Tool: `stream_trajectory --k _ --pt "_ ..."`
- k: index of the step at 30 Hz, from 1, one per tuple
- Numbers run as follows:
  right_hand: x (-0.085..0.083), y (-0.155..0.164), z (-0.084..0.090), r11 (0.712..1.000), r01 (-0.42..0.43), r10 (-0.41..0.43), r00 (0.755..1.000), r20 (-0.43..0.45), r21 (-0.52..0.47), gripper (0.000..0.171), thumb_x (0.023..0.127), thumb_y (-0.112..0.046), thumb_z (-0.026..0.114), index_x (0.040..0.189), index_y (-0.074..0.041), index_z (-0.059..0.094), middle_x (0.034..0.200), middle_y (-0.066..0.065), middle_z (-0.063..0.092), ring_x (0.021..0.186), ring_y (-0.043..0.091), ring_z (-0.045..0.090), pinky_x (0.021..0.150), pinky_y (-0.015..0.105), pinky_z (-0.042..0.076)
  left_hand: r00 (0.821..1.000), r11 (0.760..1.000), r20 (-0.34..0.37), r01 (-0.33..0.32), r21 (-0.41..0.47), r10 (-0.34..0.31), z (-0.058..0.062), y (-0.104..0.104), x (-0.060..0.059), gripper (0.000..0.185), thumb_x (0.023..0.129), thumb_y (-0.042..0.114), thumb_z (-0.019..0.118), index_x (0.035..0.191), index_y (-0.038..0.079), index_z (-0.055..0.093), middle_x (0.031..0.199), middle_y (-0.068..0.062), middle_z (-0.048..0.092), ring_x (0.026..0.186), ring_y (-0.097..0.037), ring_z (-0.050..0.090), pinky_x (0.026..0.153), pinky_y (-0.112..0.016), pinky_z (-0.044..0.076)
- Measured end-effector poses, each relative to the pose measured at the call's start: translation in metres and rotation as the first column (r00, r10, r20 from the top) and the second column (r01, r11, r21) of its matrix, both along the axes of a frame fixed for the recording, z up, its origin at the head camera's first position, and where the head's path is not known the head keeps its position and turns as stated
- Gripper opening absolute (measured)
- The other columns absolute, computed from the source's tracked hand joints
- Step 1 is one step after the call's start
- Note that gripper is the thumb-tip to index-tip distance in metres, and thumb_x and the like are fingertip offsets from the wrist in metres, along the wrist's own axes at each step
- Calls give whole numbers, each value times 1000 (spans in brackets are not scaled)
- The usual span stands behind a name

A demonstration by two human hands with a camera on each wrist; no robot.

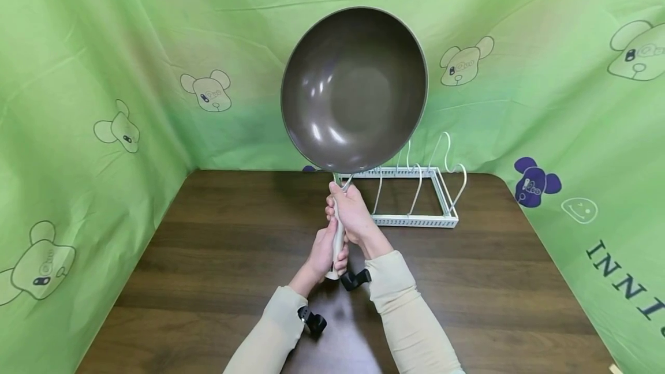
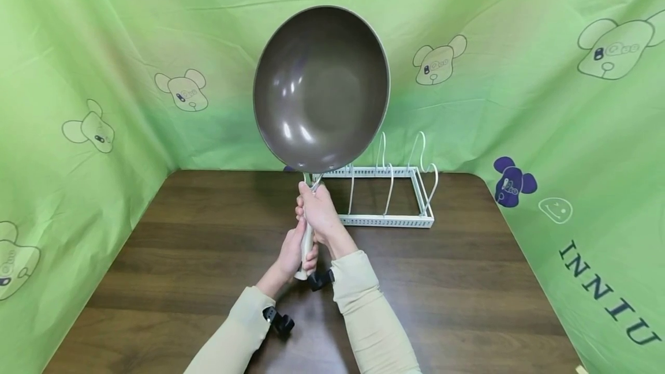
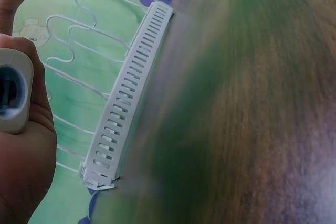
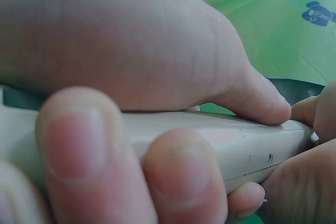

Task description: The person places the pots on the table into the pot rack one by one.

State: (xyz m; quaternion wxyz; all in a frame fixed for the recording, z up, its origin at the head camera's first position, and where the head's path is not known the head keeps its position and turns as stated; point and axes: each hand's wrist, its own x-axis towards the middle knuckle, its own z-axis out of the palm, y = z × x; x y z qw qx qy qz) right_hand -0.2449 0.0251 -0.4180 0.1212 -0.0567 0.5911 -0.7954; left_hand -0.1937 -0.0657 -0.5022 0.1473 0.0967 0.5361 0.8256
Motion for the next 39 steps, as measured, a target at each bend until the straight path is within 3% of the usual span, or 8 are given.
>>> stream_trajectory --k 17,28,39 --pt "5 8 3 998 57 -57 998 5 -22 17 110 -24 41 102 -11 37 68 0 42 51 9 41 44 21 38 995 995 -12 99 26 -99 4 8 -2 62 103 66 28 79 12 46 48 7 40 33 -4 37 32 -24 36" --pt "9 15 5 987 137 -133 989 -58 86 15 110 -24 42 103 -11 39 68 -1 43 53 9 42 47 22 36 989 988 -8 150 44 -150 5 14 -4 67 100 71 28 76 11 47 48 6 39 33 -4 37 32 -24 35" --pt "13 21 12 955 230 -213 971 -107 186 18 110 -24 43 99 -9 41 69 0 45 56 10 45 49 21 41 973 971 -1 229 68 -229 6 22 -8 70 100 72 25 72 12 46 49 8 39 34 -3 36 33 -24 35"
